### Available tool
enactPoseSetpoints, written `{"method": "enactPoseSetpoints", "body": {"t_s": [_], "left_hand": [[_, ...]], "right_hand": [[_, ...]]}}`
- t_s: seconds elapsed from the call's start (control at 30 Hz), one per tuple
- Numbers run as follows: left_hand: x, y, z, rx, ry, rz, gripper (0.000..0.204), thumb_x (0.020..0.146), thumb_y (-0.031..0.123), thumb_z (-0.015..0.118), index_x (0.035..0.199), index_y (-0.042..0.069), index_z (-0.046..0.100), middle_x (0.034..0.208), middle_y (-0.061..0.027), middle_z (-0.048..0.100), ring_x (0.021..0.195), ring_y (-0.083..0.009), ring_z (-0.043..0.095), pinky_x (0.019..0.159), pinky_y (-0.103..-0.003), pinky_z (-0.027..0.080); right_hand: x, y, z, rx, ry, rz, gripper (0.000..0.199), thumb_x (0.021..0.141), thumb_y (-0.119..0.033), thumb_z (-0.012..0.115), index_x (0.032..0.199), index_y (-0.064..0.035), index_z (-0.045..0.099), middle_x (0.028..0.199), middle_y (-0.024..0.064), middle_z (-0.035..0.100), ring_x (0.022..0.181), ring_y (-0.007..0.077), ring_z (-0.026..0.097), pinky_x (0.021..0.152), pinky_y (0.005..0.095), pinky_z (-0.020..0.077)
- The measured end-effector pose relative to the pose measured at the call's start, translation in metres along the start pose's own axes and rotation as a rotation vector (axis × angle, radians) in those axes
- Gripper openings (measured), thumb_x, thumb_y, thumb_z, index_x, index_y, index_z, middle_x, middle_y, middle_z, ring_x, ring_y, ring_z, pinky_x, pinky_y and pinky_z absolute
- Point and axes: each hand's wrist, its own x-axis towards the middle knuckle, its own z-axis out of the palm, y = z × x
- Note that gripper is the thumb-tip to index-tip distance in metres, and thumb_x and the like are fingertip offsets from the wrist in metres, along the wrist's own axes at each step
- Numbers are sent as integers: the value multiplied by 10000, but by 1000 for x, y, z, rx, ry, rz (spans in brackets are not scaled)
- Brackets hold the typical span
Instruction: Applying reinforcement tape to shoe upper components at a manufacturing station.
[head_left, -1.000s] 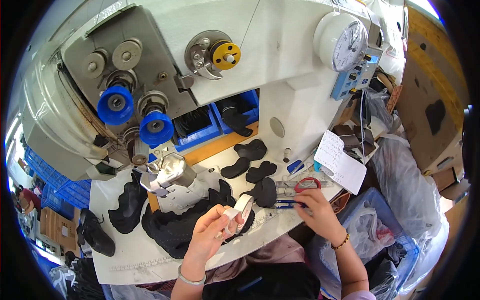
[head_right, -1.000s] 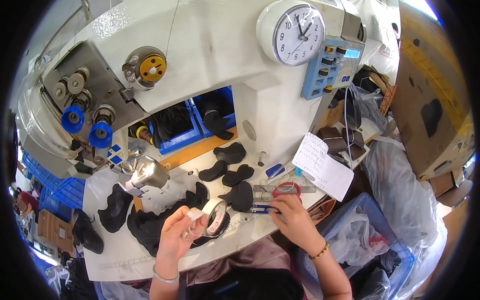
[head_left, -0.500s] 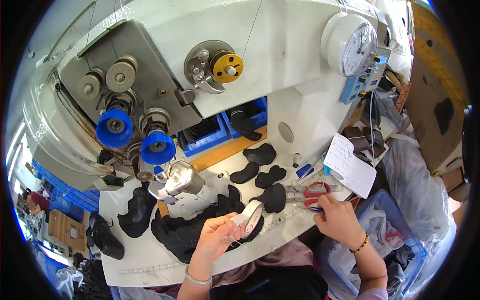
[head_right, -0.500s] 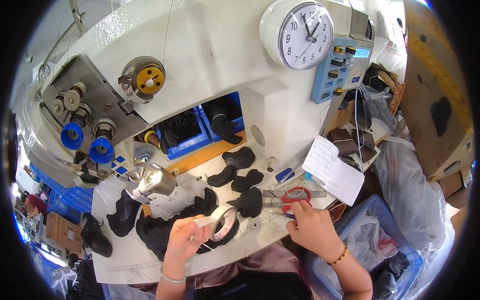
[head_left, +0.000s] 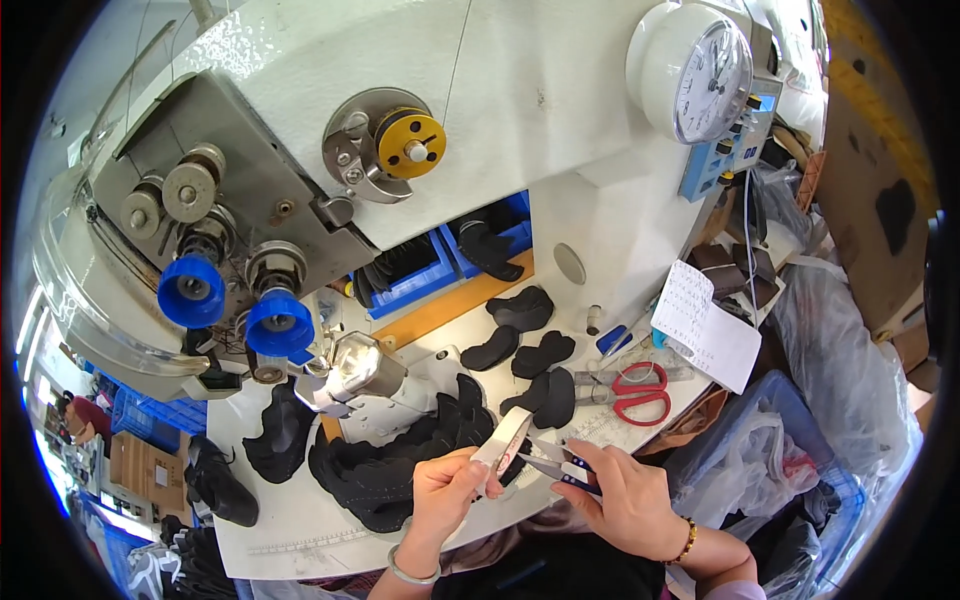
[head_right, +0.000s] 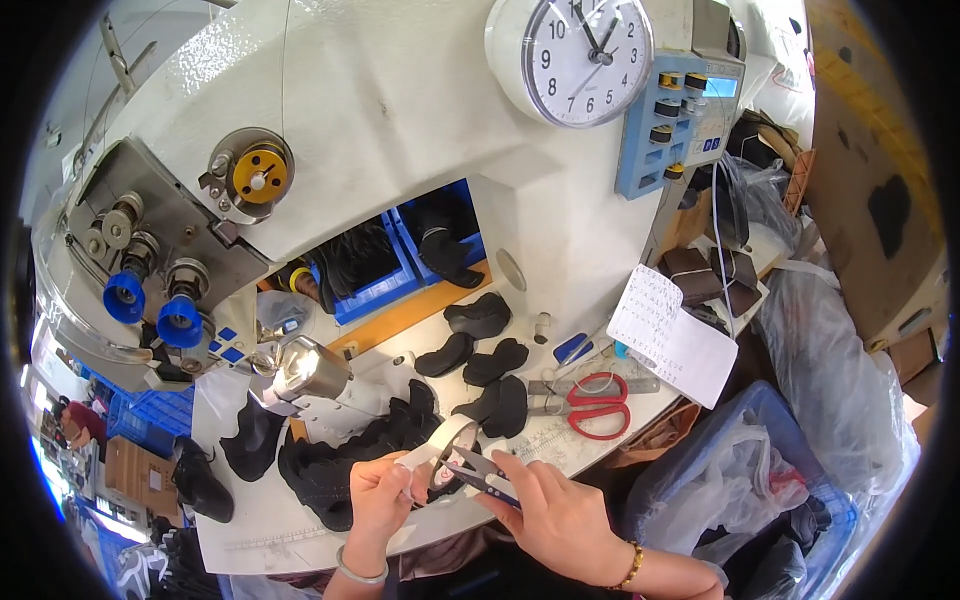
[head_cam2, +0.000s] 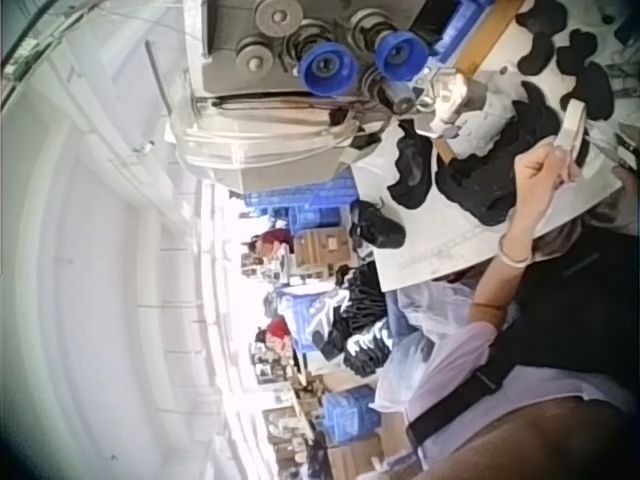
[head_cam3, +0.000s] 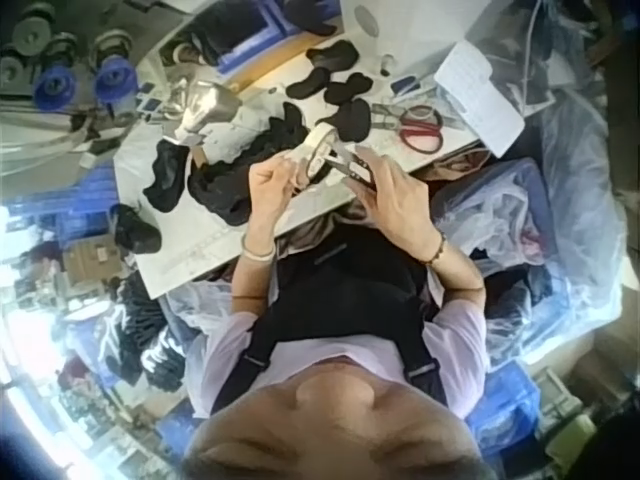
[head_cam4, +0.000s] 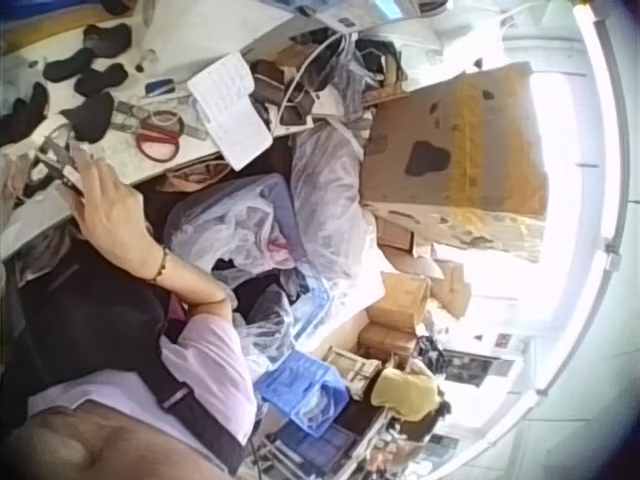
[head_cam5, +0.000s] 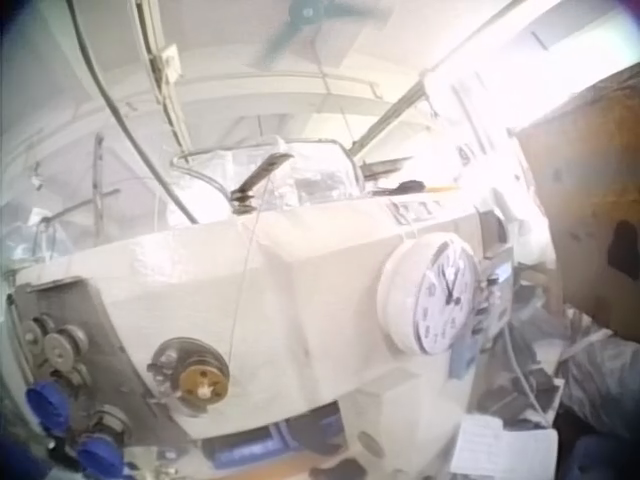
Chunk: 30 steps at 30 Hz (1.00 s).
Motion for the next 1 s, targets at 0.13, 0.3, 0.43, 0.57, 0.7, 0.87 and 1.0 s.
{"method": "enactPoseSetpoints", "body": {"t_s": [0.13, 0.3, 0.43, 0.57, 0.7, 0.87, 1.0], "left_hand": [[-1, -1, 0, 15, 14, 9, 293, 867, 129, 541, 670, -76, 612, 700, -119, 600, 576, -110, 502, 512, -225, 343], [-3, 2, 4, 98, 1, 17, 277, 856, 136, 570, 669, -62, 621, 686, -103, 603, 598, -115, 530, 535, -230, 380], [-3, 4, 4, 229, -21, 32, 305, 843, 147, 574, 656, -93, 599, 681, -158, 582, 580, -180, 533, 525, -268, 410], [-2, 3, 3, 152, -42, 50, 221, 841, 106, 587, 691, -48, 636, 698, -103, 615, 630, -131, 555, 579, -240, 421], [-4, 2, -4, 133, -23, 59, 211, 847, 110, 580, 722, -48, 643, 730, -100, 607, 685, -138, 567, 610, -244, 434], [-5, 2, -4, 43, -34, -6, 222, 863, 125, 557, 770, -56, 644, 809, -101, 590, 710, -146, 573, 651, -246, 451], [-6, 3, -6, -19, -65, 0, 253, 868, 160, 538, 818, -70, 630, 876, -114, 576, 767, -157, 574, 693, -253, 460]], "right_hand": [[4, -4, 0, -70, -9, -98, 404, 710, -225, 714, 1028, -33, 556, 647, 33, 506, 478, 159, 519, 404, 254, 392], [10, -10, 14, -66, -11, -129, 374, 745, -219, 666, 1054, -45, 547, 634, 8, 439, 493, 112, 517, 400, 236, 391], [13, -12, 18, -39, -2, -122, 352, 747, -198, 661, 1048, -46, 557, 631, 6, 437, 476, 116, 511, 399, 243, 390], [14, -11, 19, 6, 38, -116, 329, 739, -181, 673, 1025, -50, 576, 632, 15, 471, 462, 137, 511, 397, 258, 389], [8, 4, 24, 19, 52, -14, 332, 713, -186, 698, 1000, -59, 589, 640, 29, 506, 463, 176, 522, 404, 285, 397], [-6, 58, 24, -187, -11, 102, 323, 715, -193, 692, 995, -66, 593, 772, 64, 527, 672, 219, 553, 548, 332, 438], [2, 46, 21, -226, -13, 28, 356, 728, -156, 669, 1059, -60, 579, 976, 97, 535, 880, 251, 521, 755, 355, 437]]}}
